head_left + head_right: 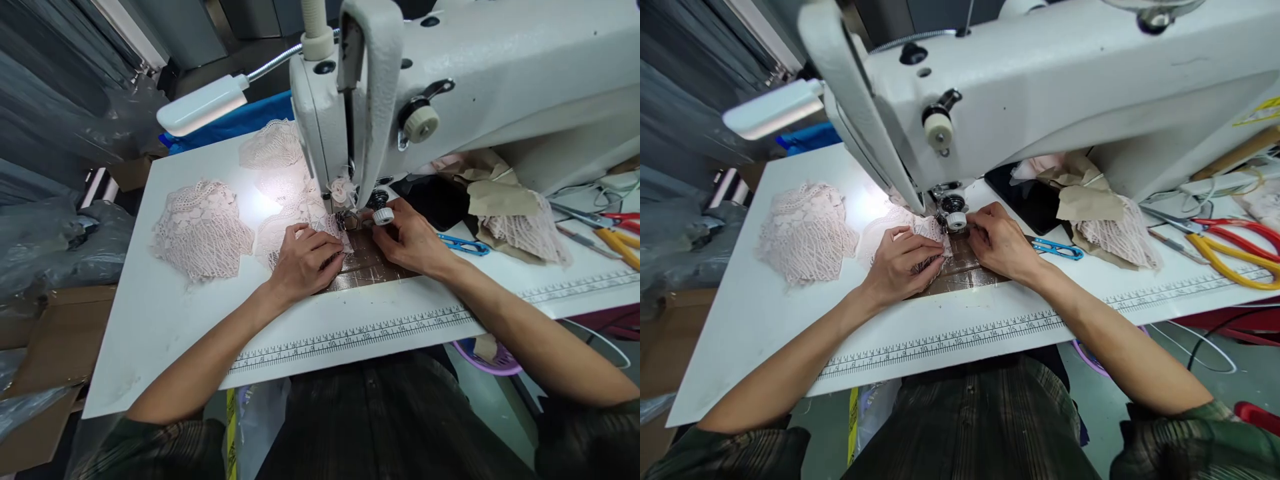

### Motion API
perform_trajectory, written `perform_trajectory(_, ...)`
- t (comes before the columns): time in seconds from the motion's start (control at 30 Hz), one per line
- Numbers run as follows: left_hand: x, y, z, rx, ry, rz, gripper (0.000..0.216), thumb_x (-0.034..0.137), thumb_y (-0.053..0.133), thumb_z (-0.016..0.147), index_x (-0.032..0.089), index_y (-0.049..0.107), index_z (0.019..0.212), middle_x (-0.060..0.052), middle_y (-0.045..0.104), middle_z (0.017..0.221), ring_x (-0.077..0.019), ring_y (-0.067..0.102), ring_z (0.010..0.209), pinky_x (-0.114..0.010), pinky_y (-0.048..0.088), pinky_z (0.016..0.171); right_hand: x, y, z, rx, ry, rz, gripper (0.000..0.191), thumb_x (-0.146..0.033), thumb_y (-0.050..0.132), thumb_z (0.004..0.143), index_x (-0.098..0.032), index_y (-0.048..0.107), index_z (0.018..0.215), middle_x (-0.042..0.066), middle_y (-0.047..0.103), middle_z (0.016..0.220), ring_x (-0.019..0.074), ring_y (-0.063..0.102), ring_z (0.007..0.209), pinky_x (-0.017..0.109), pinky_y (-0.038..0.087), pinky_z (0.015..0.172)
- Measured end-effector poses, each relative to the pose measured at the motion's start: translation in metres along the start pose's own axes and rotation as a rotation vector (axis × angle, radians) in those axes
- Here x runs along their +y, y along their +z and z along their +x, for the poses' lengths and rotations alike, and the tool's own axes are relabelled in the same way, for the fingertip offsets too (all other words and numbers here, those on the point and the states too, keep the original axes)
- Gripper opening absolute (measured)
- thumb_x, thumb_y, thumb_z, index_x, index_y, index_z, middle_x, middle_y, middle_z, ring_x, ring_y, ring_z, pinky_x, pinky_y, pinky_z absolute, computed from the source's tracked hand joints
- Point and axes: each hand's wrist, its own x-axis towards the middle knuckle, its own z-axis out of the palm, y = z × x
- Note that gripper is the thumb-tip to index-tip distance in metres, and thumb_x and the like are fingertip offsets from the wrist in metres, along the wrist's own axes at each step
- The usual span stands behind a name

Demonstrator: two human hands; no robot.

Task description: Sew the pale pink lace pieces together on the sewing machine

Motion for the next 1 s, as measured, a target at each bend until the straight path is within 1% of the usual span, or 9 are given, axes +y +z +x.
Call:
perform_trajectory(0.1, 0.001, 0.002, 0.001, 0.022, -0.034, -0.001, 0.015, 0.026, 0.060, 0.091, 0.022, 0.071, 0.083, 0.001, 0.075, 0.091, -0.0157, 0.067, 0.078, -0.050, 0.036, 0.103, 0.001, 0.000, 0.000, -0.011, -0.008, 0.021, 0.031, -0.021, 0.050, 0.083, -0.015, 0.071, 0.106, 0.011, 0.061, 0.100, 0.0209, 0.060, 0.083, 0.035, 0.050, 0.079)
perform_trajectory(0.27, 0.004, 0.004, 0.000, 0.071, -0.119, -0.048, 0.017, 0.028, 0.060, 0.091, 0.021, 0.071, 0.081, 0.000, 0.075, 0.086, -0.0158, 0.068, 0.077, -0.056, 0.036, 0.106, 0.003, 0.000, 0.000, -0.047, -0.046, 0.012, 0.031, -0.019, 0.049, 0.086, -0.016, 0.072, 0.106, 0.012, 0.062, 0.104, 0.0224, 0.060, 0.088, 0.035, 0.050, 0.080)
perform_trajectory(0.37, 0.005, 0.004, -0.001, 0.071, -0.077, -0.017, 0.013, 0.026, 0.061, 0.090, 0.021, 0.071, 0.083, 0.000, 0.074, 0.088, -0.0161, 0.068, 0.078, -0.059, 0.034, 0.108, 0.003, 0.001, -0.001, -0.062, -0.081, -0.007, 0.031, -0.019, 0.048, 0.087, -0.018, 0.072, 0.106, 0.011, 0.062, 0.103, 0.0220, 0.059, 0.089, 0.034, 0.049, 0.080)
perform_trajectory(0.43, 0.005, 0.005, -0.001, 0.066, -0.025, 0.038, 0.011, 0.022, 0.062, 0.090, 0.022, 0.071, 0.085, -0.001, 0.074, 0.090, -0.0160, 0.068, 0.077, -0.060, 0.033, 0.109, 0.003, 0.002, -0.002, -0.078, -0.106, -0.015, 0.032, -0.018, 0.048, 0.088, -0.019, 0.073, 0.108, 0.010, 0.061, 0.102, 0.0204, 0.059, 0.086, 0.033, 0.048, 0.080)
perform_trajectory(0.57, 0.005, 0.006, -0.002, 0.062, 0.043, 0.125, 0.011, 0.018, 0.060, 0.091, 0.020, 0.070, 0.086, -0.002, 0.073, 0.092, -0.0152, 0.068, 0.077, -0.060, 0.033, 0.110, 0.003, 0.004, -0.003, -0.123, -0.132, -0.052, 0.035, -0.020, 0.046, 0.091, -0.019, 0.072, 0.114, 0.009, 0.060, 0.102, 0.0176, 0.057, 0.078, 0.030, 0.045, 0.076)
perform_trajectory(0.7, 0.003, 0.008, -0.003, 0.042, 0.069, 0.149, 0.012, 0.019, 0.058, 0.092, 0.020, 0.069, 0.087, -0.001, 0.072, 0.092, -0.0144, 0.066, 0.074, -0.062, 0.033, 0.111, 0.003, 0.005, -0.005, -0.190, -0.235, -0.130, 0.035, -0.021, 0.048, 0.092, -0.021, 0.071, 0.119, 0.010, 0.061, 0.102, 0.0183, 0.056, 0.082, 0.029, 0.044, 0.074)
perform_trajectory(0.8, 0.003, 0.006, -0.004, 0.030, 0.091, 0.148, 0.013, 0.020, 0.056, 0.093, 0.020, 0.069, 0.091, -0.001, 0.072, 0.094, -0.0148, 0.066, 0.073, -0.064, 0.033, 0.111, 0.004, 0.005, -0.005, -0.231, -0.307, -0.213, 0.037, -0.020, 0.049, 0.092, -0.023, 0.069, 0.122, 0.010, 0.060, 0.104, 0.0183, 0.055, 0.082, 0.028, 0.042, 0.070)
perform_trajectory(0.93, 0.008, 0.002, -0.006, -0.005, 0.129, 0.157, 0.014, 0.022, 0.056, 0.093, 0.018, 0.069, 0.095, -0.004, 0.072, 0.096, -0.0181, 0.067, 0.076, -0.070, 0.028, 0.112, 0.004, 0.005, -0.006, -0.241, -0.326, -0.250, 0.039, -0.019, 0.048, 0.092, -0.025, 0.068, 0.124, 0.010, 0.060, 0.105, 0.0176, 0.053, 0.080, 0.028, 0.042, 0.070)
perform_trajectory(1.0, 0.010, 0.000, -0.006, -0.013, 0.145, 0.180, 0.015, 0.022, 0.056, 0.092, 0.018, 0.069, 0.097, -0.005, 0.072, 0.096, -0.0194, 0.068, 0.078, -0.070, 0.028, 0.112, 0.005, 0.005, -0.006, -0.243, -0.327, -0.238, 0.038, -0.019, 0.048, 0.092, -0.026, 0.068, 0.124, 0.010, 0.060, 0.107, 0.0176, 0.054, 0.080, 0.028, 0.042, 0.071)
